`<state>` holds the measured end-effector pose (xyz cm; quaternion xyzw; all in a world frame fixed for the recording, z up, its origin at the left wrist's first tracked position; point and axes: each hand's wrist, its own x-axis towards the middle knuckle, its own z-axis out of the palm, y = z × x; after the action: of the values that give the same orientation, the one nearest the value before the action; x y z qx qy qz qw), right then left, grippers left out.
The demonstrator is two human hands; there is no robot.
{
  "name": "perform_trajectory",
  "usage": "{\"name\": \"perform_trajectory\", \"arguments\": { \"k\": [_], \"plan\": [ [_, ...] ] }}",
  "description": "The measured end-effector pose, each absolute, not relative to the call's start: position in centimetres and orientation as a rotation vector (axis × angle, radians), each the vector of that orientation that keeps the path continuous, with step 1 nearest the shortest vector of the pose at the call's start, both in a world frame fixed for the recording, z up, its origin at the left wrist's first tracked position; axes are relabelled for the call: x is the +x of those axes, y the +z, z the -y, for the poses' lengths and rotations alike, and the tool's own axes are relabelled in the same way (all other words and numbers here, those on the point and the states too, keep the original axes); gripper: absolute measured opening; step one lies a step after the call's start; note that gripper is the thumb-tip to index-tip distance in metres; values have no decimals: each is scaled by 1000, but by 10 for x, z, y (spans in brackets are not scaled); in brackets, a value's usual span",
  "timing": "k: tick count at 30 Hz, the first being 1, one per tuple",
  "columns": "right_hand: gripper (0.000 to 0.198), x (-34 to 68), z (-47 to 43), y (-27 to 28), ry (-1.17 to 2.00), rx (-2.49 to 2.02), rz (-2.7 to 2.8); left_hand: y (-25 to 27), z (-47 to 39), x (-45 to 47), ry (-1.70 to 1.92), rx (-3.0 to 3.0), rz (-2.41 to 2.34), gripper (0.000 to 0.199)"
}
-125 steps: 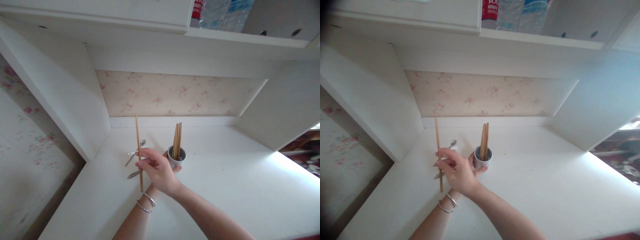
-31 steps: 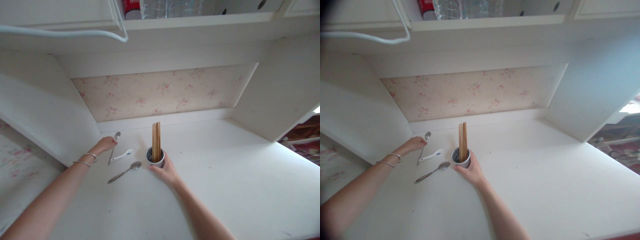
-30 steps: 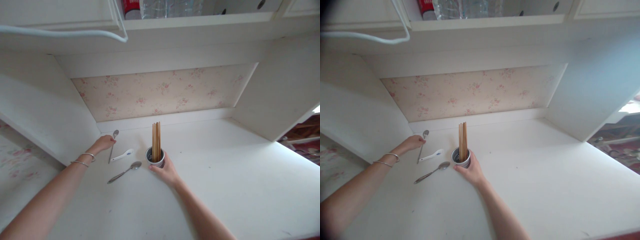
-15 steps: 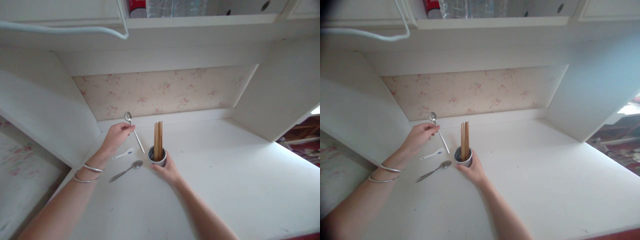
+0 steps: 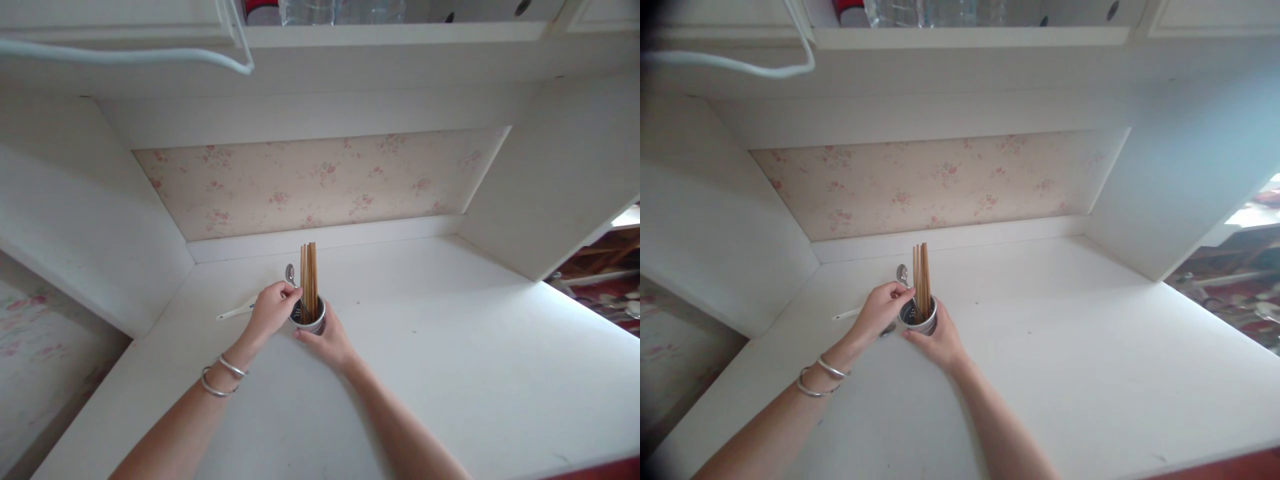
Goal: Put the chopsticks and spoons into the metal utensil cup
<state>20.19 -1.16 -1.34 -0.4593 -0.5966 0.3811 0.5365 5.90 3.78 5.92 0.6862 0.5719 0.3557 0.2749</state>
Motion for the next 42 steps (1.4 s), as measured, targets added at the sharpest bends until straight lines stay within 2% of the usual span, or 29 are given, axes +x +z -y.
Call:
{"name": "perform_trajectory", "arguments": {
  "k": [10, 17, 24, 29, 31, 35, 39, 42],
  "plan": [
    [75, 203, 11, -12, 919, -1059, 1428, 48, -41, 55, 965, 1999, -1522, 24],
    [78, 202, 10, -16, 938, -1018, 1407, 40, -24, 45, 1066, 1686, -1361, 26],
    [67, 201, 11, -12, 937, -1026, 1417, 21, 1, 40, 1258, 1288, -1144, 36],
    [69, 201, 14, -10, 922, -1058, 1416, 13, 14, 49, 1156, 1279, -918, 67],
    [68, 200, 15, -10, 949, -1019, 1423, 12, 17, 55, 1126, 1313, -877, 73],
    [65, 199, 19, -6, 1022, -949, 1434, 7, 18, 64, 1166, 1313, -869, 71],
    [72, 202, 22, -8, 1091, -900, 1491, -1, 17, 66, 1231, 1353, -918, 71],
    [76, 207, 27, -13, 956, -1047, 1429, -6, 16, 65, 1241, 1348, -954, 72]
  ]
}}
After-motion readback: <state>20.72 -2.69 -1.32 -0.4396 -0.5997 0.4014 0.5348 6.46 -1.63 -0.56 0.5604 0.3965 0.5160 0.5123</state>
